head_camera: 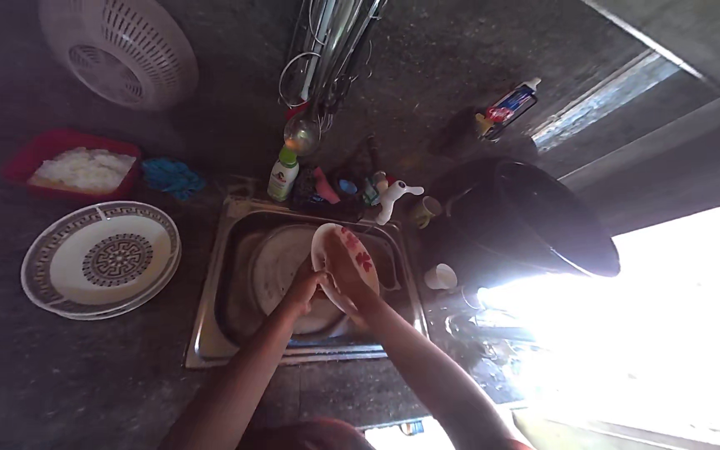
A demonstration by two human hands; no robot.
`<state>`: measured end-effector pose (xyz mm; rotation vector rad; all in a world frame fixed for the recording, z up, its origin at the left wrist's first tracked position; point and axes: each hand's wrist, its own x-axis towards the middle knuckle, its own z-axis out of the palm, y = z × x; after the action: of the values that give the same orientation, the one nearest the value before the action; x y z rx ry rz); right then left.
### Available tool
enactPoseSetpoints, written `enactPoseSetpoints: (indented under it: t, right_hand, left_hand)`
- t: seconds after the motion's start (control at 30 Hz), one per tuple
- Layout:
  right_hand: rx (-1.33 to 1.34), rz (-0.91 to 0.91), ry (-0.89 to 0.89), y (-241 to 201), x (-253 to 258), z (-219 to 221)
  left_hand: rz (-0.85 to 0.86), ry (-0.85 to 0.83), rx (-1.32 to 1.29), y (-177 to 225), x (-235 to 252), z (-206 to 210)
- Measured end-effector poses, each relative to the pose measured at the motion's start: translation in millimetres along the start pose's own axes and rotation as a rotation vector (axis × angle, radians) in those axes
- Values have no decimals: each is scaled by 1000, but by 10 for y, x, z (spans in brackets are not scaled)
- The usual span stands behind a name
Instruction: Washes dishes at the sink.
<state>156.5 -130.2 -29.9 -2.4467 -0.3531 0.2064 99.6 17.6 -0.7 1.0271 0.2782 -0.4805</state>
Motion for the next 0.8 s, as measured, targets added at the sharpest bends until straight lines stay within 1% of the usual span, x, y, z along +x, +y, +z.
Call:
enactPoseSetpoints:
  t: [0.03, 0.07, 0.1, 0.13, 0.17, 0.2, 0.27, 0.3, 0.33, 0.37, 0.4, 0.43, 0.47, 0.53, 0.57, 0.6, 0.63, 0.67, 0.7, 0.73, 0.77, 0.8]
  right_hand:
    - [-39, -99, -55, 17, 26, 4]
    - [-138, -129, -62, 70, 71, -26]
    - [-231, -96, -28, 147, 127, -75]
    - [-286, -22, 10, 211, 181, -127]
    - [-296, 51, 8, 236, 208, -159]
    - [-269, 47, -1, 235, 185, -132]
    - [-197, -120, -75, 158, 28, -30]
    - [-204, -203, -101, 151, -29, -19]
    - [-256, -200, -117, 187, -54, -72]
    - [-328, -127, -79, 271, -62, -170]
    - [-374, -16, -7, 392, -56, -299]
    - [-331, 122, 44, 511, -56, -456]
    - [-208, 250, 83, 640, -89, -577]
    - [244, 465, 125, 799, -269, -640]
    - [503, 560, 132, 765, -394, -619]
    - [716, 622, 160, 687, -512, -575]
    - [859, 635, 206, 585, -603, -533]
    - [949, 623, 262, 476, -665, -500]
    - [1001, 608, 308, 393, -711, -460]
    - [1017, 609, 346, 305, -739, -413]
    - [997, 620, 368, 220, -752, -366]
    - [950, 634, 382, 144, -761, -332]
  left_hand:
    - [-5, 19, -23, -4, 0, -28]
    - [-18, 35, -50, -10, -8, -56]
    - [-29, 42, -74, -25, -13, -78]
    - [-35, 35, -85, -41, -13, -84]
    - [-37, 21, -85, -58, -6, -68]
    - [-42, 8, -79, -70, 6, -45]
    - [-58, 0, -64, -81, 51, -14]
    - [-66, 5, -68, -94, 71, -14]
    - [-71, 11, -83, -133, 87, -28]
    - [-67, 18, -103, -183, 98, -57]
    - [-51, 28, -121, -211, 102, -94]
    - [-30, 49, -140, -218, 108, -135]
    - [-14, 76, -166, -217, 119, -173]
    - [1, 173, -167, -228, 186, -222]
    - [14, 236, -77, -236, 247, -238]
    - [50, 297, 110, -256, 319, -252]
    - [73, 344, 368, -241, 383, -246]
    - [71, 358, 692, -216, 432, -204]
    - [108, 328, 972, -250, 480, -140]
    - [203, 246, 1157, -353, 532, -75]
    - [331, 161, 1234, -485, 578, 0]
    - [459, 67, 1234, -632, 639, 74]
